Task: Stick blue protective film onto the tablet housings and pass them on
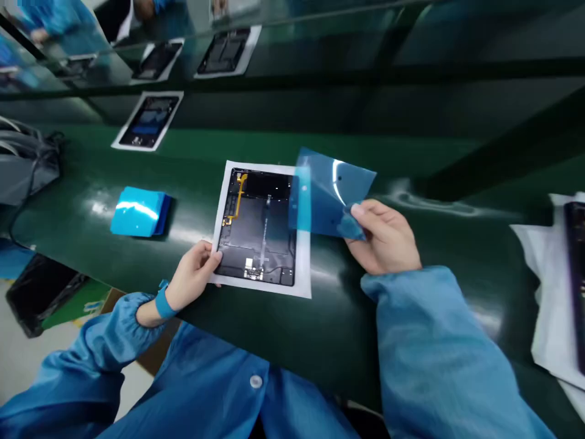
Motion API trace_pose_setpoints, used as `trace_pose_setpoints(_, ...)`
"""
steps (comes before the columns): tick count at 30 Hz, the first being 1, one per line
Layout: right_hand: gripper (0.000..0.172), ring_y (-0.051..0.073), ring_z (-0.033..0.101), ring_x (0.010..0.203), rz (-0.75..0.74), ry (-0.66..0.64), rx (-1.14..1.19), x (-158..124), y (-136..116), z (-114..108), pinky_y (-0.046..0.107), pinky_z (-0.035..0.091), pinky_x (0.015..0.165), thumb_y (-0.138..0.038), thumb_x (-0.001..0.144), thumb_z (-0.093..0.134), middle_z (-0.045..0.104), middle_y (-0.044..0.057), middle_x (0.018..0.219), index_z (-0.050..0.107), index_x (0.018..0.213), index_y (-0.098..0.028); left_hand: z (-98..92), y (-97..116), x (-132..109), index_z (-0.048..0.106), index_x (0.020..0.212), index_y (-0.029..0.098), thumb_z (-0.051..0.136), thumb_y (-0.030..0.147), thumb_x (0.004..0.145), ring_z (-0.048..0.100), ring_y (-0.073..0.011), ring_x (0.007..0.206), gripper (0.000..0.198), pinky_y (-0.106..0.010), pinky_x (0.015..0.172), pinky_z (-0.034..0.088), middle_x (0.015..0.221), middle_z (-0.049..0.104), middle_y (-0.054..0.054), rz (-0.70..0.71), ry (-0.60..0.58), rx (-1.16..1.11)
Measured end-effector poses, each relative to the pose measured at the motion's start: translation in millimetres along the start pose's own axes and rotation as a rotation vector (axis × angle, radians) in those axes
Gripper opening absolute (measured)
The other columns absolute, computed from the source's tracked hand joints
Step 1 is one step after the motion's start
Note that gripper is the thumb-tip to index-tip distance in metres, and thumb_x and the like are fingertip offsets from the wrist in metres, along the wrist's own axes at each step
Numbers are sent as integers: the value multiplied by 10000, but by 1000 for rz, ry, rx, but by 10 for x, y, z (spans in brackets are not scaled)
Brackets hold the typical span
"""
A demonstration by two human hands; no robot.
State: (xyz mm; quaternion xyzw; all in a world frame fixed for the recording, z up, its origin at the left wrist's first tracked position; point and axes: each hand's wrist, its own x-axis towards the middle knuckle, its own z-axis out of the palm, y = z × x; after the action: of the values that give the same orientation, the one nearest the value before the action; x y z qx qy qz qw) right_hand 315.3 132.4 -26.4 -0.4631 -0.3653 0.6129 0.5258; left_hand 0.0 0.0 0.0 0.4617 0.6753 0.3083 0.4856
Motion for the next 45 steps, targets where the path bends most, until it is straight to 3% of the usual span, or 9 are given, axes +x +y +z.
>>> trace_pose_setpoints(3,458,80,475,494,42,32,-109,-161,76,182,235,378,481,-408,501,1001,563,-26,544,653,696,-183,0,-53,-108,507,909,219,557,414,956,608,-112,521,206,-238,451,482,716,623,27,-4,-85,182)
trace_pose_setpoints(7,410,77,480,459,24,40,-256,-349,170,406,230,385,462,-384,527,992,584,-26,518,704,719,-166,-48,-18,-95,466,836,219,569,341,929,555,-117,517,184,-242,491,395,625,564,45,108,-186,490)
trace_pose_setpoints(10,340,80,526,487,-19,54,-360,-421,234,457,222,431,485,-362,594,965,643,0,571,736,741,-159,-140,36,-28,477,851,216,615,361,915,531,-124,502,210,-251,496,353,599,552,51,187,-237,652)
trace_pose_setpoints(12,296,82,547,502,-55,63,-412,-446,268,443,218,452,489,-358,651,939,672,9,614,753,773,-163,-225,75,67,515,910,207,633,355,907,528,-127,505,189,-255,501,341,607,557,51,283,-206,718)
trace_pose_setpoints(16,266,88,534,471,-86,29,-450,-482,311,394,216,448,432,-369,722,909,660,-1,600,766,823,-169,-346,122,388,598,1027,189,593,241,922,558,-123,594,117,-257,561,390,701,601,28,593,-121,713)
trace_pose_setpoints(20,209,82,548,466,-95,7,-522,-518,312,373,198,456,413,-338,756,895,682,1,626,775,829,-182,-321,98,690,663,962,186,566,219,966,614,-131,725,102,-252,661,475,774,655,-6,842,-280,582)
trace_pose_setpoints(23,162,71,555,464,-114,9,-581,-550,282,375,187,464,423,-303,771,885,701,-2,651,781,829,-193,-274,55,789,679,916,185,544,215,988,632,-143,765,156,-277,722,506,808,692,-28,937,-308,544)
trace_pose_setpoints(30,113,85,598,507,-166,13,-702,-622,209,408,208,482,467,-254,777,877,713,-10,664,787,830,-212,-271,31,798,695,928,198,537,250,991,661,-165,785,178,-320,738,525,838,713,-49,929,-311,556)
trace_pose_setpoints(45,133,110,608,537,-112,7,-761,-650,119,446,273,500,500,-305,780,872,726,-11,704,776,830,-227,-262,73,792,706,924,216,523,287,1003,667,-171,786,212,-335,732,531,808,696,-42,878,-316,611)
